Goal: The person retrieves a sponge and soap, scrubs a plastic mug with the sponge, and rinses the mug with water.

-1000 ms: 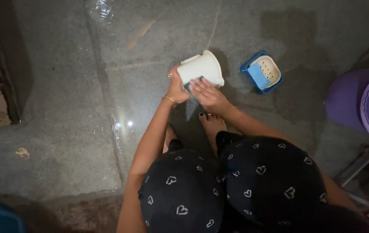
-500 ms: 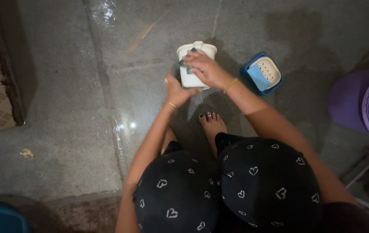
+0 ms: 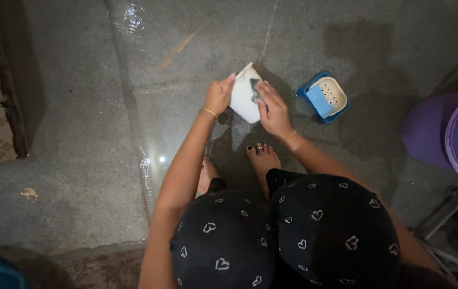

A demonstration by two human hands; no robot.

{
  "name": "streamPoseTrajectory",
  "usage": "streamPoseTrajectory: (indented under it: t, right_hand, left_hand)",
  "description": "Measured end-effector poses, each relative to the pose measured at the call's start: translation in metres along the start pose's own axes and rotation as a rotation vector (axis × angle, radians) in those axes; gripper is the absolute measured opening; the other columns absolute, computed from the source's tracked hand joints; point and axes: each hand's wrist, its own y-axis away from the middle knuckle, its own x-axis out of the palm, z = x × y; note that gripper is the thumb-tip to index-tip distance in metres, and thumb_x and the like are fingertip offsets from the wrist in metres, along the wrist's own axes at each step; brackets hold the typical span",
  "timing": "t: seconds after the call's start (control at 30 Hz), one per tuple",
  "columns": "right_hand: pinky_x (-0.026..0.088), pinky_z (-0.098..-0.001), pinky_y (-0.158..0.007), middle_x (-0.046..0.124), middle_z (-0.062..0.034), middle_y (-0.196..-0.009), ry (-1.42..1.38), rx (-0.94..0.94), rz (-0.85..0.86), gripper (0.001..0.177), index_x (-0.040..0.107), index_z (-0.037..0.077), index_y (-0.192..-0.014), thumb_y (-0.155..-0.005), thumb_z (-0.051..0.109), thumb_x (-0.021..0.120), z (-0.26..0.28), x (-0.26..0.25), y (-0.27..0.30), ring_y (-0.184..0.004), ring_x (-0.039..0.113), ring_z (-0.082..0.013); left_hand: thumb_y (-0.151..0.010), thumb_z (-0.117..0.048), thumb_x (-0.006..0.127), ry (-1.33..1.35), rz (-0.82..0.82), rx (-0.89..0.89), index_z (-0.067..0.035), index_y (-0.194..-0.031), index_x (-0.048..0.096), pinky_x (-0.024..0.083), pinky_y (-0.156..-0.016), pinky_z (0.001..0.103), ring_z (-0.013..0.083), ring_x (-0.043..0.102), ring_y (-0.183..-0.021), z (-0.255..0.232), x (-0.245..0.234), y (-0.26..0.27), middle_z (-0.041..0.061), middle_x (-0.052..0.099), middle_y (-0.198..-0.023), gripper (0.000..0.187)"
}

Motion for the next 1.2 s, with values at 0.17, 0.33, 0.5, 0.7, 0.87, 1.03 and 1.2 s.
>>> streamPoseTrajectory:
  t: [0.17, 0.33, 0.5, 0.7, 0.87, 1.03, 1.2]
  right_hand:
    - [0.043, -0.0459, -0.111, 0.059, -0.0281, -0.135, 0.024, 0.202, 0.164, 0.041, 0.057, -0.005, -0.136, -0.098, 0.007, 0.059, -0.012, 0.003, -0.042, -0.128, 0.056, -0.0438]
    - [0.044, -0.0463, -0.112, 0.055, -0.0278, -0.141, -0.086, 0.062, 0.257, 0.046, 0.056, -0.005, -0.136, -0.091, 0.002, 0.057, -0.008, 0.002, -0.059, -0.131, 0.054, -0.0440]
    - [0.042, -0.0472, -0.116, 0.060, -0.0220, -0.139, 0.203, -0.015, 0.262, 0.049, 0.059, -0.001, -0.135, -0.086, 0.000, 0.058, 0.023, 0.012, -0.040, -0.130, 0.056, -0.0401]
    - [0.039, -0.0500, -0.117, 0.059, -0.0199, -0.141, 0.018, -0.104, 0.443, 0.044, 0.063, 0.000, -0.134, -0.090, -0.002, 0.060, 0.030, -0.006, -0.045, -0.134, 0.054, -0.0394]
    - [0.044, -0.0456, -0.116, 0.062, -0.0191, -0.138, -0.072, -0.019, 0.429, 0.034, 0.065, 0.001, -0.129, -0.095, -0.001, 0.062, 0.018, 0.004, -0.045, -0.131, 0.058, -0.0368]
    - [0.048, -0.0431, -0.111, 0.064, -0.0188, -0.137, -0.119, 0.107, 0.574, 0.038, 0.066, 0.002, -0.128, -0.093, -0.006, 0.055, 0.005, 0.002, -0.054, -0.121, 0.064, -0.0355]
    - [0.047, -0.0461, -0.112, 0.065, -0.0130, -0.135, 0.240, -0.510, 0.453, 0.041, 0.068, 0.000, -0.125, -0.084, 0.001, 0.060, 0.040, 0.005, -0.020, -0.133, 0.058, -0.0339]
  left_hand:
    - [-0.112, -0.045, 0.047, 0.190, 0.091, -0.105, 0.006, -0.103, 0.068, 0.054, -0.075, 0.040, 0.0148, 0.056, -0.077, 0.017, 0.010, 0.003, 0.021, 0.066, -0.083, 0.055]
    - [-0.111, -0.042, 0.042, 0.214, 0.104, 0.046, 0.000, -0.128, 0.063, 0.051, -0.090, 0.031, 0.0133, 0.067, -0.097, 0.013, 0.006, 0.001, 0.007, 0.072, -0.106, 0.050]
    - [-0.106, -0.025, 0.057, 0.960, 0.330, -0.365, -0.003, -0.132, 0.063, 0.053, -0.086, 0.028, 0.0115, 0.065, -0.096, 0.006, 0.001, 0.017, 0.004, 0.068, -0.112, 0.035]
    - [-0.069, 0.006, 0.070, 0.764, 0.409, -0.242, -0.006, -0.128, 0.059, 0.056, -0.073, 0.027, 0.0112, 0.064, -0.084, 0.018, 0.008, 0.061, 0.001, 0.066, -0.096, 0.060]
    - [-0.072, 0.008, 0.068, 0.740, 0.396, -0.397, -0.001, -0.096, 0.067, 0.053, -0.066, 0.029, 0.0136, 0.064, -0.071, 0.060, 0.026, 0.072, 0.002, 0.069, -0.081, 0.027]
    - [-0.076, 0.009, 0.055, 0.567, 0.459, -0.340, 0.000, -0.084, 0.066, 0.048, -0.054, 0.032, 0.0164, 0.060, -0.059, 0.071, 0.017, 0.085, 0.004, 0.064, -0.069, 0.017]
    - [-0.070, 0.011, 0.053, 0.421, 0.404, -0.027, 0.001, -0.093, 0.071, 0.055, -0.071, 0.031, 0.0124, 0.067, -0.078, 0.069, -0.004, 0.094, 0.004, 0.074, -0.082, 0.031]
